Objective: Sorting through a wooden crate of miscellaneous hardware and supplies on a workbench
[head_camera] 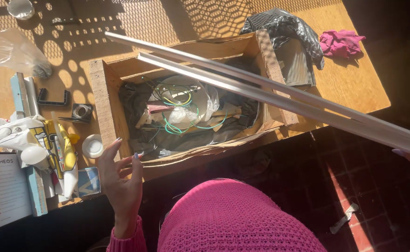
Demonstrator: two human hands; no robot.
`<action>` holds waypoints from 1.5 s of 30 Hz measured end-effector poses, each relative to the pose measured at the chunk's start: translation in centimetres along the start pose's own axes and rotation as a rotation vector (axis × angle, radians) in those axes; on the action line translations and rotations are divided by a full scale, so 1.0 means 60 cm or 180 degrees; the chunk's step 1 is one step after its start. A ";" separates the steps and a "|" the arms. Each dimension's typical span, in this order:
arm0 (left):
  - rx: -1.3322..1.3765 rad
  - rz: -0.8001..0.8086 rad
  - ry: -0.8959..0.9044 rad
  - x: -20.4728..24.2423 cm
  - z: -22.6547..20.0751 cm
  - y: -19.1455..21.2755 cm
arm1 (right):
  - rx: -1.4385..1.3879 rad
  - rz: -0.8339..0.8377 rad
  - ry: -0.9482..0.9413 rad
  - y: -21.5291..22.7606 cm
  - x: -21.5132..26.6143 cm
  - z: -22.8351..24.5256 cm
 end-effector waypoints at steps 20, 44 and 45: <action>0.0113 -0.0712 0.0885 0.135 0.069 0.135 | 0.1186 0.1176 0.1574 -0.191 -0.415 0.372; 0.0158 -0.0680 0.0758 0.097 0.020 0.006 | 0.3499 -0.0020 0.2842 -0.357 -0.328 0.599; 0.0171 -0.0570 0.0897 0.091 0.037 0.004 | 0.2341 -0.0290 0.3221 -0.323 -0.267 0.616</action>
Point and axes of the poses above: each hand's wrist, its own x-axis away from the middle knuckle, its own y-axis out of the back of the hand, z = x × y, the point moved 4 cm from there along -x, towards the middle knuckle, and after that the axes turned 4 degrees about x, right-handed, at the moved point
